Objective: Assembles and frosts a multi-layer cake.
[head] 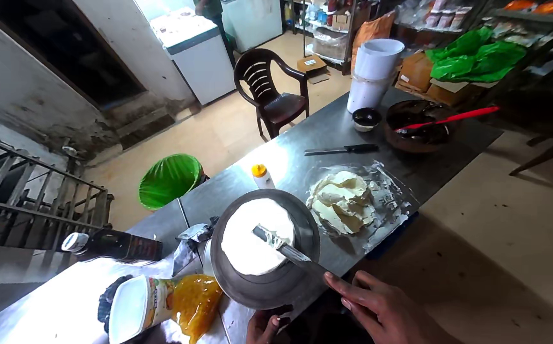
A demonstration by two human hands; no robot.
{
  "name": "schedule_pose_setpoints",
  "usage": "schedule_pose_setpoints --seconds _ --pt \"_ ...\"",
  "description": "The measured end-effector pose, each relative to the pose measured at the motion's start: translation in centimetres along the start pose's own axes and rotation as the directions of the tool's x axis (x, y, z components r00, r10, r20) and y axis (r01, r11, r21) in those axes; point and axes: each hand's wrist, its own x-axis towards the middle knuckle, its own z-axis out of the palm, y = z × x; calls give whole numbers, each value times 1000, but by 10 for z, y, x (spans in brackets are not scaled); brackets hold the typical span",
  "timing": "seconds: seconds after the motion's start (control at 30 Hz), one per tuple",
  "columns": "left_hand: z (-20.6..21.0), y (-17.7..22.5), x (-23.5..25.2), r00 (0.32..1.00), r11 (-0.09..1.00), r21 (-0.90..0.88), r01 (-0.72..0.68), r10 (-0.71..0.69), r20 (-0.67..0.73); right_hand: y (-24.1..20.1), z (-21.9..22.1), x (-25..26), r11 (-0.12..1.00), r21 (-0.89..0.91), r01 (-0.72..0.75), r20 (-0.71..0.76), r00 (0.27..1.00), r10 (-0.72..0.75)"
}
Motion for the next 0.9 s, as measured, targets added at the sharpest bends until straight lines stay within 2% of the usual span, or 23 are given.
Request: schedule_pose_setpoints --seconds 0.6,0.73,0.9 --pt "5 3 7 999 998 -58 -10 8 -34 -2 6 3 998 56 5 -3 1000 -4" --pt "7 7 8 990 990 -127 -67 51 -129 -4 5 4 998 62 7 20 1000 -8" --pt "11 22 16 914 984 -136 -118 54 -403 -11 6 3 989 147 -2 48 999 -6"
